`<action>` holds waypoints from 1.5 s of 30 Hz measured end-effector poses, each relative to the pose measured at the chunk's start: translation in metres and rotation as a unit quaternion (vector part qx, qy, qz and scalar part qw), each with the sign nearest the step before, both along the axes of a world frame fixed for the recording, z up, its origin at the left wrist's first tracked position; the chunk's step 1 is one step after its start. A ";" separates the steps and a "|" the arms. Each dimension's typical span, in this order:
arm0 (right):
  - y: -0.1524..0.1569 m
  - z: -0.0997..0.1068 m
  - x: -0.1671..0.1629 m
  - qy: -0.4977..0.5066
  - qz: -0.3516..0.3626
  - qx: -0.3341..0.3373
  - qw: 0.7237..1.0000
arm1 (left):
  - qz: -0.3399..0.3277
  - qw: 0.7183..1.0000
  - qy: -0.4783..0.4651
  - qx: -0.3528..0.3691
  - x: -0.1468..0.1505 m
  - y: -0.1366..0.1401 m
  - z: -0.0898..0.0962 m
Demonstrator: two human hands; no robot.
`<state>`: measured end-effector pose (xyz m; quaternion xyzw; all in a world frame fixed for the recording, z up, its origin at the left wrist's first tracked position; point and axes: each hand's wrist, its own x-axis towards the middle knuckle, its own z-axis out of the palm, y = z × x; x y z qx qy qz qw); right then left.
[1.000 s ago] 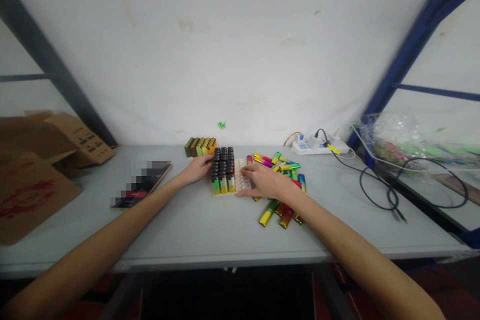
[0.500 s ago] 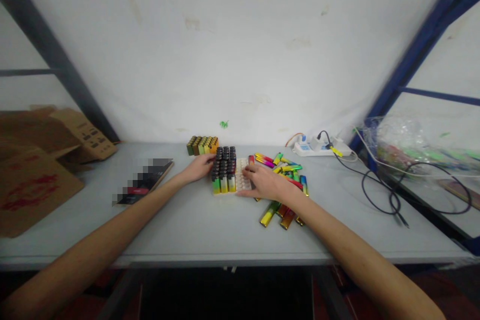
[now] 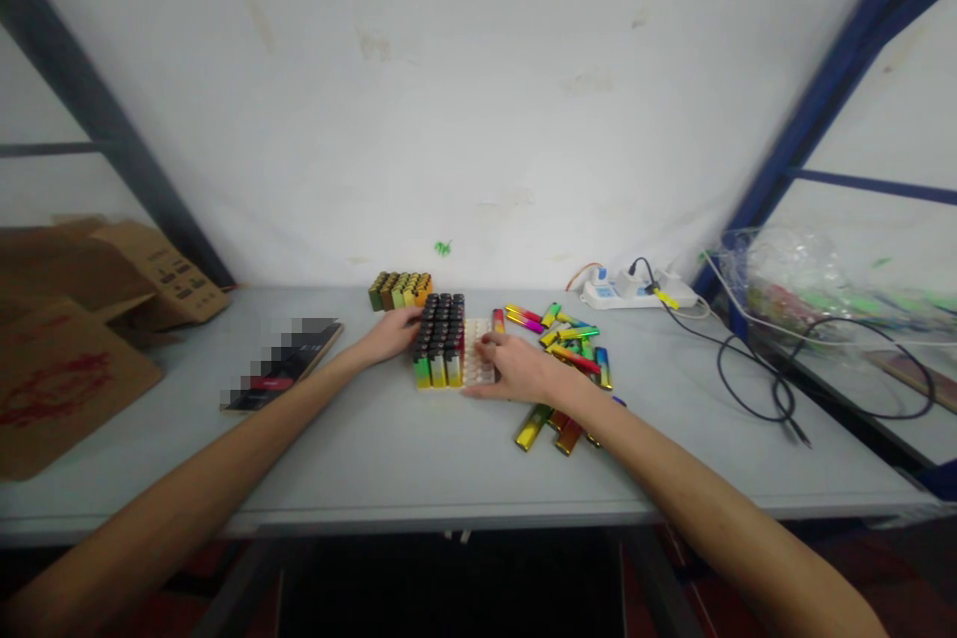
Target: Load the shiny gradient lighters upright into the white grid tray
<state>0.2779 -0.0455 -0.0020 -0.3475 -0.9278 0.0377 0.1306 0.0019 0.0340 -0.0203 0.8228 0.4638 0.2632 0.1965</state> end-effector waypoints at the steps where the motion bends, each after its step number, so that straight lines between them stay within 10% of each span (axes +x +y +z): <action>1: 0.000 0.000 0.000 0.002 -0.004 -0.002 1.000 | 0.001 1.000 0.000 0.000 0.000 0.000 0.000; 26: 0.003 0.011 0.007 0.065 0.021 0.011 0.998 | -0.001 1.000 -0.015 -0.005 0.000 0.000 -0.002; 35: 0.052 -0.004 0.055 -0.002 -0.175 0.044 0.984 | 0.001 1.000 -0.003 0.004 0.000 0.000 -0.002; 45: 0.058 -0.009 0.053 0.038 -0.204 0.057 0.977 | -0.001 1.000 0.009 0.018 0.000 0.000 -0.002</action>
